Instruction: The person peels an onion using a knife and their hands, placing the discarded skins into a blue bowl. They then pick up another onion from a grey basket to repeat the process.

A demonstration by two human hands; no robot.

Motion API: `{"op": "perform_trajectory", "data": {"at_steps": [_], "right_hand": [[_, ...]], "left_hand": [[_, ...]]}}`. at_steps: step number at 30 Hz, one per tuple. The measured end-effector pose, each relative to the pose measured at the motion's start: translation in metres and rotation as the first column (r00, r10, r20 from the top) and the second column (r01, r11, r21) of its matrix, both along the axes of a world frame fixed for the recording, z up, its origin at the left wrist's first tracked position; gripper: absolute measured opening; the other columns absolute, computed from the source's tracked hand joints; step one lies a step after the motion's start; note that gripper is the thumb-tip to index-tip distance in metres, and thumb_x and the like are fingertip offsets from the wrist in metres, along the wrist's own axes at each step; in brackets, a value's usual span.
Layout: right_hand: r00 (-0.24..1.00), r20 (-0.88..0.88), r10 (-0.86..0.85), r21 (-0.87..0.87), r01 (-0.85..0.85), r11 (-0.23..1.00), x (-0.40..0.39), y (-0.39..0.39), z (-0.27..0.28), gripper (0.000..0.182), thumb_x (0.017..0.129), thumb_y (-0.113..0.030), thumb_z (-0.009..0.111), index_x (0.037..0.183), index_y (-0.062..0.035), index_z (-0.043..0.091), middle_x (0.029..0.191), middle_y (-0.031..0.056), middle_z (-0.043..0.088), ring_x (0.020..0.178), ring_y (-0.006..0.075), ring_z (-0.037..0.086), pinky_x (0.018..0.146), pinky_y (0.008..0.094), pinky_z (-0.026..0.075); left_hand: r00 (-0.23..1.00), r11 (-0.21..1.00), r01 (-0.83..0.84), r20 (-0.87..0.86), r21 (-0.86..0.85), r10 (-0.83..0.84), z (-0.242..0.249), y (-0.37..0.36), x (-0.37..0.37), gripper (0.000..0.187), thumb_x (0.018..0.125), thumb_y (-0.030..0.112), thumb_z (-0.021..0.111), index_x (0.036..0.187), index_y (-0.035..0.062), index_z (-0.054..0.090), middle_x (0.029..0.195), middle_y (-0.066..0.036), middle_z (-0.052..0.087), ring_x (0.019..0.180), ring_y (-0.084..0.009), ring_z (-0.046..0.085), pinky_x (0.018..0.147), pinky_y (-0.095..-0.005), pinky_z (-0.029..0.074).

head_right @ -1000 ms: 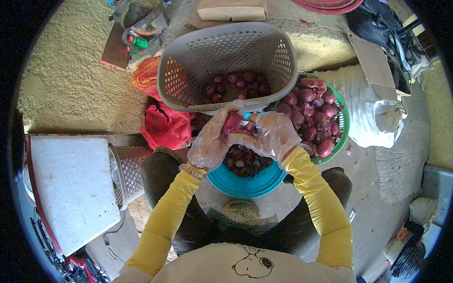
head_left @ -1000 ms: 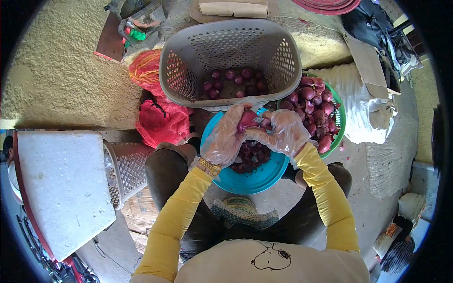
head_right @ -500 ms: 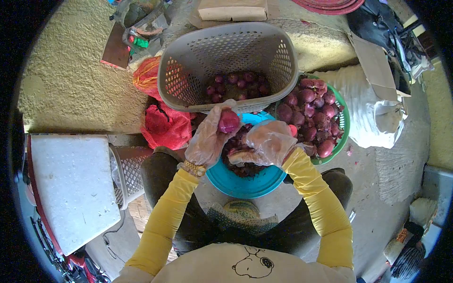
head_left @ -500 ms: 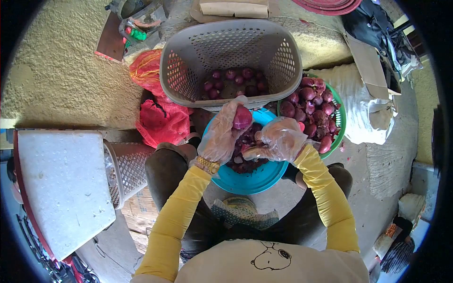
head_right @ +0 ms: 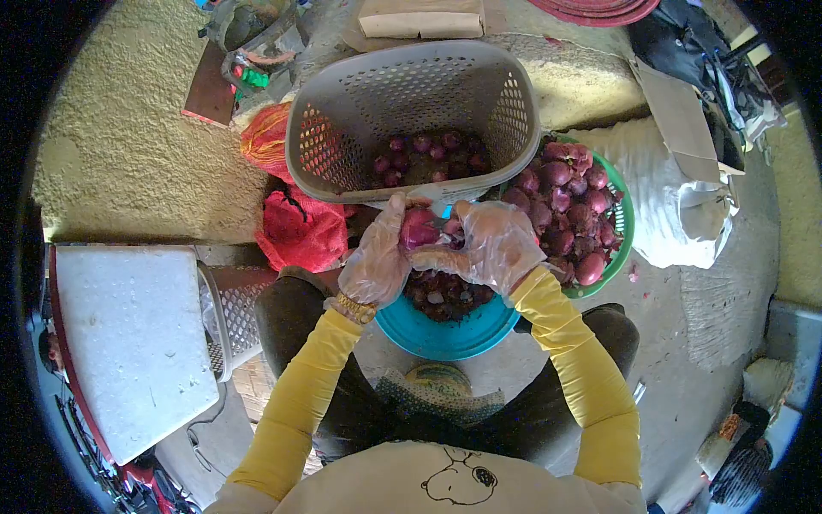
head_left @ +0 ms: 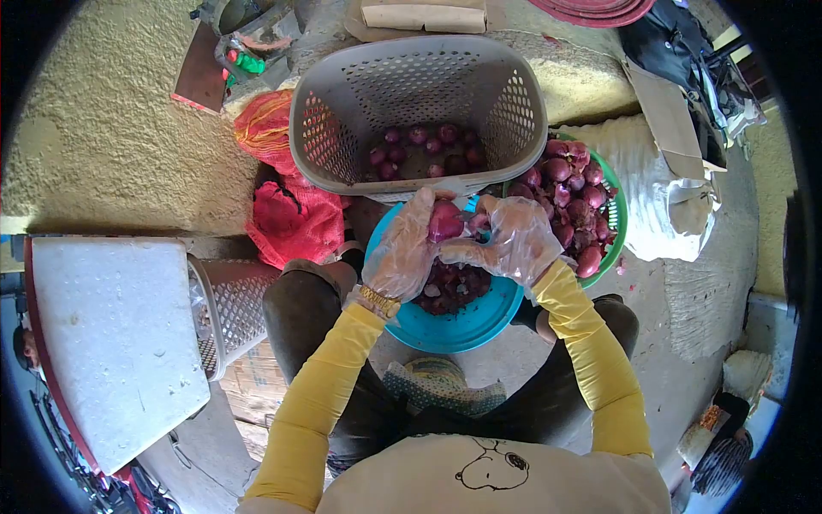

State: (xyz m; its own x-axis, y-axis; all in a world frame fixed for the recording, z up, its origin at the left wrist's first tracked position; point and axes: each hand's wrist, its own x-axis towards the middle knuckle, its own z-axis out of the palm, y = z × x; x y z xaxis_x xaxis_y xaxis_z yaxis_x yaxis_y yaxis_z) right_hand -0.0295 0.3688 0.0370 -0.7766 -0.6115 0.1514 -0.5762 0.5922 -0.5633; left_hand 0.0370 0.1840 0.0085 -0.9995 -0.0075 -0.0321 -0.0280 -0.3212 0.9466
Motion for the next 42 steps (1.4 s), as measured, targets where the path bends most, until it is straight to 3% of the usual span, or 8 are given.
{"op": "perform_trajectory", "data": {"at_steps": [3, 7, 12, 22, 28, 31, 36, 42], "right_hand": [[0.999, 0.042, -0.01, 0.07, 0.007, 0.998, -0.001, 0.001, 0.002, 0.07, 0.068, -0.068, 0.083, 0.099, -0.0071, 0.07, 0.074, 0.0108, 0.072, 0.067, 0.0345, 0.071, 0.063, 0.0426, 0.055], [0.998, 0.056, 0.017, 0.035, -0.019, 0.999, -0.001, 0.001, -0.002, 0.067, 0.072, -0.065, 0.083, 0.104, -0.0079, 0.072, 0.073, 0.0112, 0.071, 0.067, 0.0341, 0.071, 0.061, 0.0428, 0.054], [0.998, 0.001, 0.063, 0.048, -0.063, 0.997, -0.004, 0.002, -0.021, 0.055, 0.083, -0.058, 0.078, 0.103, -0.0066, 0.073, 0.07, 0.0138, 0.069, 0.064, 0.0357, 0.069, 0.058, 0.0439, 0.052], [0.98, 0.113, 0.166, 0.08, -0.176, 0.981, 0.0, 0.001, -0.005, 0.059, 0.086, -0.066, 0.069, 0.078, -0.0069, 0.072, 0.064, 0.0173, 0.064, 0.065, 0.0399, 0.066, 0.061, 0.0493, 0.05], [0.999, -0.015, 0.031, -0.084, -0.033, 0.996, -0.001, -0.001, 0.005, 0.059, 0.078, -0.061, 0.08, 0.089, -0.0029, 0.07, 0.068, 0.0129, 0.069, 0.064, 0.036, 0.068, 0.06, 0.0453, 0.052], [1.0, 0.005, 0.007, 0.014, -0.008, 1.0, -0.001, 0.0, 0.001, 0.063, 0.076, -0.062, 0.081, 0.093, -0.0021, 0.07, 0.072, 0.0127, 0.071, 0.068, 0.0363, 0.07, 0.064, 0.0459, 0.053], [1.0, 0.011, 0.021, 0.009, -0.021, 1.0, -0.001, -0.001, -0.001, 0.06, 0.079, -0.06, 0.079, 0.094, -0.0032, 0.071, 0.072, 0.0166, 0.069, 0.069, 0.0397, 0.068, 0.063, 0.0478, 0.052], [0.997, 0.038, 0.072, -0.025, -0.071, 0.997, -0.003, -0.001, -0.006, 0.055, 0.087, -0.056, 0.074, 0.08, -0.0022, 0.068, 0.064, 0.0203, 0.061, 0.064, 0.0435, 0.063, 0.059, 0.0493, 0.048]], "left_hand": [[0.996, 0.954, 0.076, 0.06, -0.29, -0.061, 0.004, -0.004, 0.0, 0.03, 0.109, 0.012, 0.049, 0.137, -0.0004, 0.05, 0.119, -0.016, 0.066, 0.103, -0.0281, 0.067, 0.095, -0.0395, 0.055], [0.985, 0.944, 0.001, -0.164, -0.331, -0.059, -0.003, -0.002, 0.0, 0.031, 0.111, 0.018, 0.046, 0.135, -0.0012, 0.051, 0.118, -0.015, 0.065, 0.104, -0.0247, 0.066, 0.095, -0.0381, 0.054], [0.984, 0.974, 0.045, 0.157, 0.22, -0.081, -0.016, -0.002, -0.003, 0.047, 0.112, 0.041, 0.041, 0.131, -0.0004, 0.054, 0.119, -0.01, 0.062, 0.106, -0.0195, 0.063, 0.096, -0.0343, 0.052], [0.983, 0.954, -0.001, 0.176, 0.299, -0.055, -0.007, -0.002, -0.002, 0.048, 0.11, 0.047, 0.045, 0.127, 0.0052, 0.058, 0.112, -0.004, 0.059, 0.098, -0.01, 0.055, 0.088, -0.0251, 0.048], [0.989, 0.995, 0.063, 0.129, 0.079, -0.073, -0.003, -0.008, -0.003, 0.043, 0.111, 0.041, 0.044, 0.128, 0.0041, 0.058, 0.115, -0.004, 0.06, 0.1, -0.0121, 0.055, 0.092, -0.0276, 0.046], [0.924, 0.683, -0.201, -0.368, -0.702, -0.107, 0.003, -0.008, 0.001, 0.041, 0.113, 0.032, 0.037, 0.133, 0.0012, 0.055, 0.121, -0.012, 0.064, 0.108, -0.0181, 0.062, 0.096, -0.0335, 0.051], [0.984, 0.994, 0.106, 0.138, 0.029, -0.109, -0.006, -0.005, -0.003, 0.044, 0.114, 0.035, 0.036, 0.131, 0.0005, 0.056, 0.123, -0.01, 0.065, 0.111, -0.0176, 0.063, 0.096, -0.0327, 0.051], [0.982, 0.992, 0.077, 0.165, 0.105, -0.093, -0.003, -0.003, -0.002, 0.042, 0.113, 0.035, 0.04, 0.129, 0.0013, 0.058, 0.114, -0.006, 0.064, 0.097, -0.0103, 0.057, 0.083, -0.0266, 0.047]]}}
